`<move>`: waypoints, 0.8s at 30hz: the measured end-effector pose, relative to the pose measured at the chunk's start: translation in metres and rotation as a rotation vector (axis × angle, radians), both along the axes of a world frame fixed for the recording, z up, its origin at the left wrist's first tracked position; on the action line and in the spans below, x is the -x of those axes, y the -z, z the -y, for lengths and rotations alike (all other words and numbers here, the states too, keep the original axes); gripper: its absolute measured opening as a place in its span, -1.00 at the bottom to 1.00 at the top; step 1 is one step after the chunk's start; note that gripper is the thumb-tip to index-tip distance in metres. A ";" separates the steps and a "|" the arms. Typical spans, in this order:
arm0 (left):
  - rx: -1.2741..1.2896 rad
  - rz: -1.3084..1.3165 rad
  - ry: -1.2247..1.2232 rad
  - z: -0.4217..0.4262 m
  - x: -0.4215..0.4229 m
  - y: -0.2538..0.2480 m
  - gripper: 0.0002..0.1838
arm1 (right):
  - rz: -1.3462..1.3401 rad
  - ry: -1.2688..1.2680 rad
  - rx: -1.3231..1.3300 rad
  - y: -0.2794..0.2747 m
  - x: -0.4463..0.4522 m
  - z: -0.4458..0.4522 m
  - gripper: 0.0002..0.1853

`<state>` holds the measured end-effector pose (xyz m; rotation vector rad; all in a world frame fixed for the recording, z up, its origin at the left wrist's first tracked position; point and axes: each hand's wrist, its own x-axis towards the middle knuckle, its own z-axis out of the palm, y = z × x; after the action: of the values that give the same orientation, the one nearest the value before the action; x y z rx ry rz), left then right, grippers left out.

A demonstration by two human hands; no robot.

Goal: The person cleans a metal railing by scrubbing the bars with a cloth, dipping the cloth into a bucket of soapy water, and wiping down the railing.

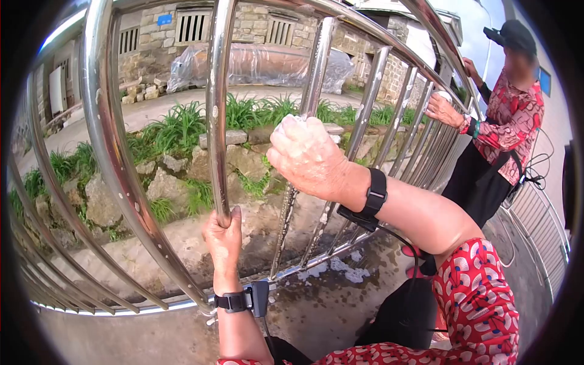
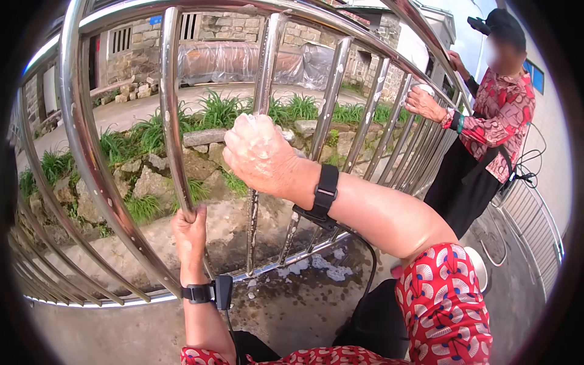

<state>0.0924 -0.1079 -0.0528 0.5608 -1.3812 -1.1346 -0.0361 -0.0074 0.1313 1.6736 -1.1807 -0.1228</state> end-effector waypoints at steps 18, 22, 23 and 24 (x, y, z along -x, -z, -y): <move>-0.076 0.027 0.074 -0.003 -0.004 -0.008 -0.83 | -0.380 0.274 0.150 -0.058 -0.001 0.004 -0.92; -0.037 0.035 0.076 0.003 -0.001 -0.001 -0.77 | -0.498 -0.154 0.254 -0.076 0.021 0.005 -0.95; -0.016 0.015 0.079 0.005 0.000 0.002 -0.73 | -0.600 -0.074 0.313 -0.071 0.021 0.005 -0.94; -0.030 0.020 0.079 0.003 -0.001 0.001 -0.73 | -0.703 0.006 0.370 -0.065 0.020 0.004 -0.93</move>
<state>0.0930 -0.1111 -0.0537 0.5444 -1.4160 -1.2185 -0.0560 -0.0115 0.1965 1.1508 -0.6231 -0.4305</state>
